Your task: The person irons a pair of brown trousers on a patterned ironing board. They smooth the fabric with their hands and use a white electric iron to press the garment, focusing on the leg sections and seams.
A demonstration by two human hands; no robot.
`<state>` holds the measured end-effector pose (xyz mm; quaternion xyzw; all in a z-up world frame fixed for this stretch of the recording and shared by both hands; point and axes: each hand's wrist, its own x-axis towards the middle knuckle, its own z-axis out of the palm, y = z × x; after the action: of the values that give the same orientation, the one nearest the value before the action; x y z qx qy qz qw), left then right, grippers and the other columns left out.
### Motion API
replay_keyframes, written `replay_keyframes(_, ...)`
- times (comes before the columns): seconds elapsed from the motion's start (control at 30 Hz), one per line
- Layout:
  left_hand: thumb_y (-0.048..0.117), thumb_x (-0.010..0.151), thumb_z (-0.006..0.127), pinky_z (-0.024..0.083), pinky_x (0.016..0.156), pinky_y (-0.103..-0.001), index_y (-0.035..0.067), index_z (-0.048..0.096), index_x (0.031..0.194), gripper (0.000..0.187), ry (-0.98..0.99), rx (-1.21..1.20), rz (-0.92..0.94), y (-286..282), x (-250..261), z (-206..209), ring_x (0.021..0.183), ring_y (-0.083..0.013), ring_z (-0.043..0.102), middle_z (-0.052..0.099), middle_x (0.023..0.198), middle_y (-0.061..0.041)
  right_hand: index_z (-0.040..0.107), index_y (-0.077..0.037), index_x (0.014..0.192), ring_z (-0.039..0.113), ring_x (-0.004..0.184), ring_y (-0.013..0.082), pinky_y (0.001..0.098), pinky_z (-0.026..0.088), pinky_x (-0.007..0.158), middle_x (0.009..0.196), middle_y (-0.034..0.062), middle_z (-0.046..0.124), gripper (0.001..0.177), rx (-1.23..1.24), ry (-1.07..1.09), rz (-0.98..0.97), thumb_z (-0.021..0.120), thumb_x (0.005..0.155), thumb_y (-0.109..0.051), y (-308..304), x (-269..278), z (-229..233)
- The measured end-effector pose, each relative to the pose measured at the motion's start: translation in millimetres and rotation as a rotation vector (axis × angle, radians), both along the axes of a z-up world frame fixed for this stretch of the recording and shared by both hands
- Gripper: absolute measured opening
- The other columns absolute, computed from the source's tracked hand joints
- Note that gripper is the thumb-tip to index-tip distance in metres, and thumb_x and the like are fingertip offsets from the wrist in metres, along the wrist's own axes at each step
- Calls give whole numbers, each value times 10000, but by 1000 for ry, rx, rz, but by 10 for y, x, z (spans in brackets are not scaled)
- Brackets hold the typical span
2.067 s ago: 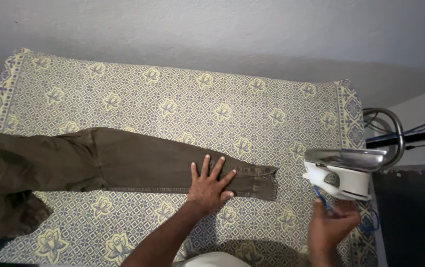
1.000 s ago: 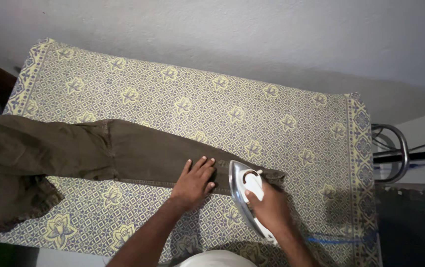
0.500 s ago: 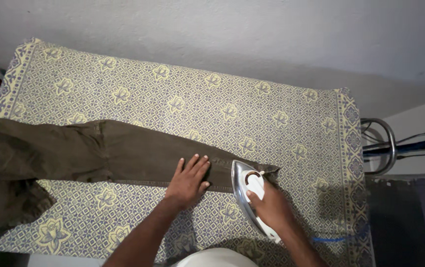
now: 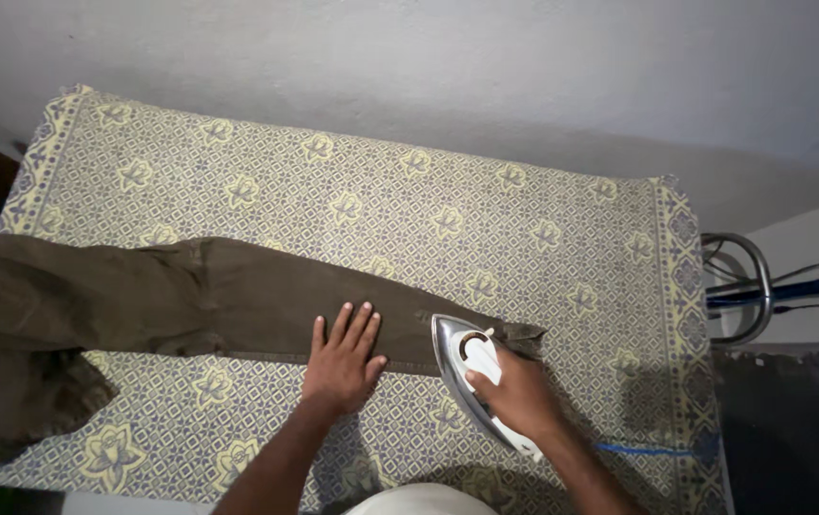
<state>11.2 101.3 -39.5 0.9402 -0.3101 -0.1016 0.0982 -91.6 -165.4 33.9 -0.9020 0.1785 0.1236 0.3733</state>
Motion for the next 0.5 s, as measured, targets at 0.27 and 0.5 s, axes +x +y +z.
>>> replay_keyframes(0.27,473,965,476,120,1189,-622,132,325,1554,697,-31,-21,26,12,-25,-33,1527,-294,171,244,1655,-58,594,-35,1313,688,1084,427,479,546,924,1129,248,722,547,-12,75,-20,698,878,-350,252,296,97)
replay_keyframes(0.5,466,974,478,121,1201,-616,145,326,1557,683,3,-11,56,99,-83,-77,1532,-287,160,244,1656,-44,595,-6,1271,668,1093,450,508,526,941,1141,276,703,542,-103,123,76,687,895,-385,232,242,184)
